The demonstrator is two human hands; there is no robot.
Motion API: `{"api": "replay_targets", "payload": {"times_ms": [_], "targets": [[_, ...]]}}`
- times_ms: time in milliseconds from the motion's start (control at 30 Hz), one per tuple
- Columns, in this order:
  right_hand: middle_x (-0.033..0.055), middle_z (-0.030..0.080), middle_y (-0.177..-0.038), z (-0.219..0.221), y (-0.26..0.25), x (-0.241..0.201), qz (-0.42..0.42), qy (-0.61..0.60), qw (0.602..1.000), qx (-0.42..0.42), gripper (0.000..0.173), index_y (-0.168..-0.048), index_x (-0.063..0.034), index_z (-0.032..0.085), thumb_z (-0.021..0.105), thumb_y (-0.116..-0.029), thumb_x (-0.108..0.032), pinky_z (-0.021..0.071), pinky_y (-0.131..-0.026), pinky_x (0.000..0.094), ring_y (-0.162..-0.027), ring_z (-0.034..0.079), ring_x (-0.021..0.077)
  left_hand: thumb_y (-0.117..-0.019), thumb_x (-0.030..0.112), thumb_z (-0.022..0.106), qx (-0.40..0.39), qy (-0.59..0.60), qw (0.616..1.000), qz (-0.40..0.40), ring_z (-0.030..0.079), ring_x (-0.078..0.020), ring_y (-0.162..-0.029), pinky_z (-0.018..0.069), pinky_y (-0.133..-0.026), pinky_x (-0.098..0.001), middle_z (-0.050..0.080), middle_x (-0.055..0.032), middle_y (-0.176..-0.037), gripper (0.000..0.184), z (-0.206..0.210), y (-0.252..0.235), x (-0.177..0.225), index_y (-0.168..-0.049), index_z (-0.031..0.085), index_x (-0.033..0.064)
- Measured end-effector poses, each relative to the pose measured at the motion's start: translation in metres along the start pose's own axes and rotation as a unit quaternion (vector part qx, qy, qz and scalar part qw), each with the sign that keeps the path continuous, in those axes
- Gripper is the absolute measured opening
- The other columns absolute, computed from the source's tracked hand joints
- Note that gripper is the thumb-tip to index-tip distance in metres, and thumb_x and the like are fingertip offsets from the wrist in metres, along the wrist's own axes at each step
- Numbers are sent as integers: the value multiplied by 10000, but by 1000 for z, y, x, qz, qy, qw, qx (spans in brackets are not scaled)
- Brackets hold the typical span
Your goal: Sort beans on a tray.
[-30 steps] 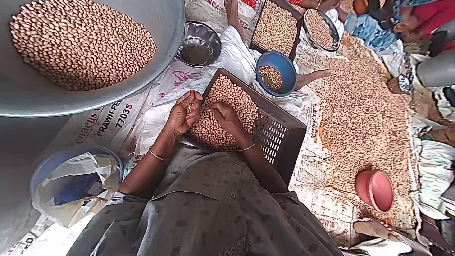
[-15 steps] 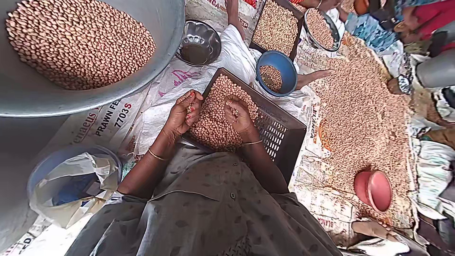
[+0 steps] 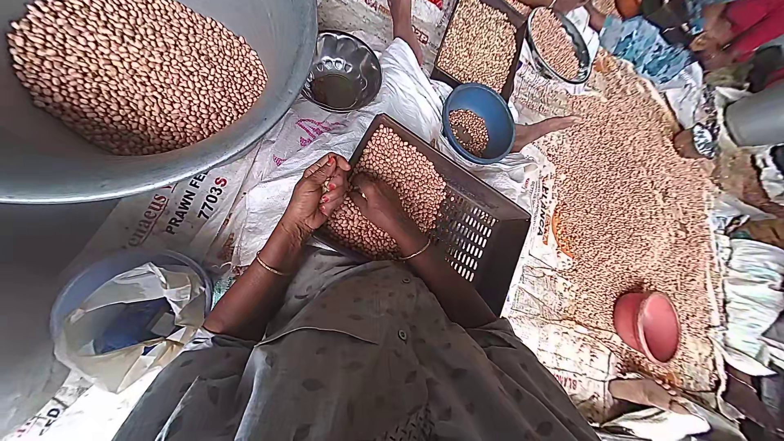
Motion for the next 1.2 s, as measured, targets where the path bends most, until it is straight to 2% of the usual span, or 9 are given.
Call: {"api": "replay_targets", "payload": {"times_ms": [167, 600, 800, 933, 967, 1033, 1100, 1133, 1200], "targets": [[215, 720, -958, 6, -3, -2, 5, -5, 999, 46, 316, -1233, 12, 674, 515, -1053, -193, 545, -805, 552, -925, 710, 395, -1120, 198, 274, 5, -2, 1000, 3, 399, 20, -424, 337, -385, -114, 491, 89, -628, 362, 0, -1, 0, -1005, 610, 134], [206, 708, -1161, 7, -11, 12, -4, -102, 995, 12, 317, -1295, -12, 646, 565, -1024, -157, 515, -924, 571, -1082, 683, 373, -1116, 194, 286, 3, -13, 1000, 0, 401, 12, -424, 343, -387, -118, 481, 89, -621, 348, 0, -1, -1, -1006, 610, 131], [205, 727, -1013, 14, -9, 10, -21, -80, 993, 79, 263, -1197, -2, 696, 575, -1020, -154, 543, -812, 562, -944, 708, 386, -1119, 197, 283, -5, -16, 1000, 3, 394, 16, -426, 336, -390, -118, 474, 92, -615, 348, -2, -1, -1, -1019, 610, 135], [186, 735, -1086, 15, -10, 14, -18, -144, 985, 90, 254, -1176, -3, 717, 575, -1007, -129, 540, -886, 537, -1020, 707, 335, -1116, 199, 292, -6, -16, 1000, 2, 401, 11, -422, 340, -386, -120, 477, 89, -613, 341, -2, -1, -1, -1016, 611, 135], [162, 730, -1065, 13, -10, 21, -25, -212, 972, 96, 220, -1133, 2, 718, 587, -999, -112, 547, -884, 470, -990, 700, 271, -1116, 200, 295, -7, -16, 1000, 2, 398, 9, -421, 338, -384, -121, 473, 87, -610, 338, -2, -1, -1, -1019, 611, 133], [70, 641, -822, 4, -4, 37, -53, -398, 909, 108, 134, -1058, -26, 688, 583, -1001, -89, 504, -633, 245, -685, 586, 94, -1118, 201, 299, -12, -11, 1000, 1, 401, 5, -420, 341, -383, -124, 469, 82, -606, 339, -4, -1, -1, -1021, 614, 124], [-56, 447, -561, -7, 2, 49, -74, -616, 780, 82, 138, -1014, -74, 672, 536, -995, -64, 297, -386, 152, -414, 353, 1, -1117, 200, 299, -15, -11, 1000, 1, 402, 7, -423, 342, -383, -123, 471, 82, -607, 340, -4, 0, -1, -1022, 616, 119], [-85, 461, -553, -11, 3, 53, -81, -679, 727, 61, 167, -994, -97, 666, 503, -970, -65, 275, -372, 145, -396, 339, -16, -1118, 199, 297, -15, -12, 1000, 1, 404, 8, -423, 343, -383, -121, 475, 83, -609, 341, -5, 0, -2, -1024, 616, 121], [-63, 571, -678, -15, 5, 58, -100, -683, 723, 37, 201, -1005, -103, 657, 465, -948, -101, 295, -386, 137, -432, 374, -20, -1119, 202, 292, -13, -8, 1000, 0, 400, 7, -427, 339, -388, -121, 477, 84, -613, 348, -4, -1, -2, -1022, 616, 122]]}}
Point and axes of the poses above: each hand's wrist, its own y-axis away from the middle knuckle, its own z-axis out of the palm, x = y × z, the point moved 3 cm from there along -y, towards the middle knuckle
